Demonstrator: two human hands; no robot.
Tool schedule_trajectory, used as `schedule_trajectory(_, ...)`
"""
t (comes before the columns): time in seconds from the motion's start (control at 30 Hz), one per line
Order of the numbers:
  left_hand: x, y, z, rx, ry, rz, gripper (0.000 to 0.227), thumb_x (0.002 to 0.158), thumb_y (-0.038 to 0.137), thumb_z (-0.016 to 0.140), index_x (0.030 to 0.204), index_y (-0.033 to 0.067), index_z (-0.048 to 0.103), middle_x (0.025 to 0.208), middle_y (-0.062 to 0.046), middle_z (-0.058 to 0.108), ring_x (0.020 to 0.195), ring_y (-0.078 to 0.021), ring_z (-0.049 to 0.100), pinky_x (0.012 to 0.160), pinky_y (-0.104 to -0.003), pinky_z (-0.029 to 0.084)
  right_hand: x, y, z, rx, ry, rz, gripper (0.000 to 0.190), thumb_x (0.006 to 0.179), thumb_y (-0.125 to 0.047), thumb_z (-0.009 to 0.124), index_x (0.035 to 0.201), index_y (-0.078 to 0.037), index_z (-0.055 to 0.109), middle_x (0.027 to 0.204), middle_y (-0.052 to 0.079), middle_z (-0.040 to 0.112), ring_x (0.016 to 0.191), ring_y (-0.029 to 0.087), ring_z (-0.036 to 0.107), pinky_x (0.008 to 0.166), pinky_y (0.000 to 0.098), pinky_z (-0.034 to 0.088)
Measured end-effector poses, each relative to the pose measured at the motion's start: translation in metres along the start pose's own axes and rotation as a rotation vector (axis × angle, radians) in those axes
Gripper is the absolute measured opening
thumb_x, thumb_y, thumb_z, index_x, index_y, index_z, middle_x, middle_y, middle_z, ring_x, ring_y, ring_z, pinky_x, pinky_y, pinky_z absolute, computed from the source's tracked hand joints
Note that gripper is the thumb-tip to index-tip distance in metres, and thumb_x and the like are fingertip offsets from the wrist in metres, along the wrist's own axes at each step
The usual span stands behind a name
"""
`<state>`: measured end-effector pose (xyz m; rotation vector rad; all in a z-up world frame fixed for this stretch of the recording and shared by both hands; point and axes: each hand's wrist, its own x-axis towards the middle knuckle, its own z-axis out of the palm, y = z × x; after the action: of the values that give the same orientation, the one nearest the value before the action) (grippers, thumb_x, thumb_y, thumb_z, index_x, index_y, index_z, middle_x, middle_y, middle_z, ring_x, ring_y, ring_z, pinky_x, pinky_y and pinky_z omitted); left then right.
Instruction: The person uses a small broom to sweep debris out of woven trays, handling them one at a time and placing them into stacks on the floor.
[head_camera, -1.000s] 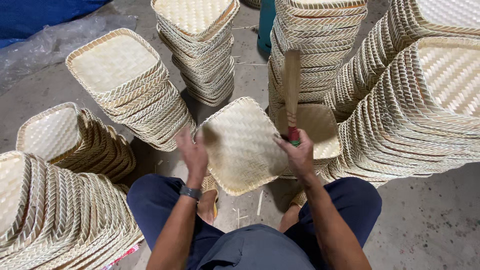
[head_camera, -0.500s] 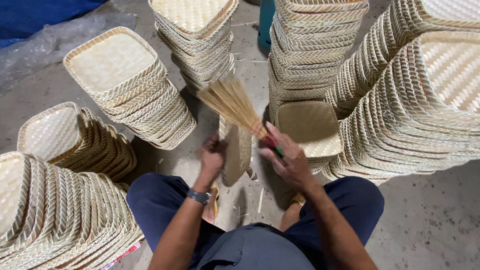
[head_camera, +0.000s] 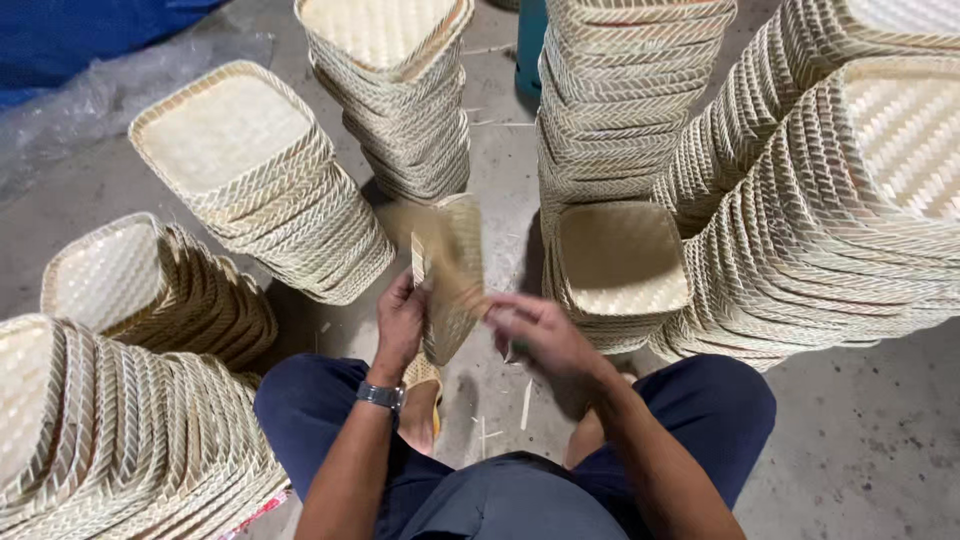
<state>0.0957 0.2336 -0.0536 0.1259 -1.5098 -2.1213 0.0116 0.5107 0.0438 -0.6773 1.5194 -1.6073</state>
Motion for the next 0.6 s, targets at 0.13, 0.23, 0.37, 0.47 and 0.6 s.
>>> schedule_trajectory(0.13,-0.005,0.0,-0.007,-0.258,0.051,-0.057,0.032,0.11,0.011,0.054,0.138,-0.0045,0.06,0.126,-0.009,0.07,0.107,-0.0169,0.064,0.096,-0.034,0.05,-0.018,-0.012,-0.012,0.415,-0.391,-0.017,0.038,0.108,-0.016,0.06,0.143,-0.001,0.062,0.09,0.012,0.074,0.056,0.003,0.052,0.051,0.0195,0.043)
schedule_trajectory(0.23,0.0,0.043,0.007,-0.058,0.152,-0.053,0.044,0.106,0.003,0.058,0.15,-0.0025,0.054,0.129,-0.009,0.068,0.1,-0.0144,0.058,0.086,-0.029,0.045,0.022,0.039,-0.059,0.003,-0.067,0.085,0.038,0.103,-0.017,0.058,0.137,-0.004,0.065,0.102,0.002,0.074,0.077,0.008,0.069,0.07,0.0245,0.056)
schedule_trajectory(0.37,0.019,0.078,0.009,-0.015,0.22,0.056,0.045,0.1,-0.003,0.059,0.145,-0.0059,0.053,0.131,-0.01,0.068,0.114,-0.0152,0.065,0.102,-0.029,0.05,0.033,0.086,-0.098,-0.48,0.53,-0.033,0.033,0.101,-0.019,0.063,0.126,0.0,0.072,0.097,0.016,0.073,0.081,0.019,0.069,0.071,0.0327,0.054)
schedule_trajectory(0.47,0.011,0.075,0.006,0.021,0.243,-0.018,0.046,0.099,-0.004,0.056,0.145,-0.0057,0.052,0.129,-0.01,0.068,0.111,-0.0146,0.066,0.099,-0.029,0.052,0.02,0.065,-0.091,-0.675,0.685,-0.151,0.037,0.1,-0.023,0.062,0.131,-0.004,0.068,0.105,0.019,0.075,0.091,0.026,0.072,0.079,0.0375,0.056)
schedule_trajectory(0.6,0.02,0.067,0.021,-0.22,0.23,0.142,0.042,0.102,-0.004,0.057,0.144,-0.0065,0.053,0.132,-0.011,0.067,0.114,-0.0143,0.064,0.103,-0.028,0.051,0.029,0.021,-0.054,-0.573,0.499,-0.045,0.038,0.1,-0.026,0.06,0.133,-0.008,0.067,0.101,0.015,0.075,0.081,0.024,0.068,0.071,0.0361,0.053)
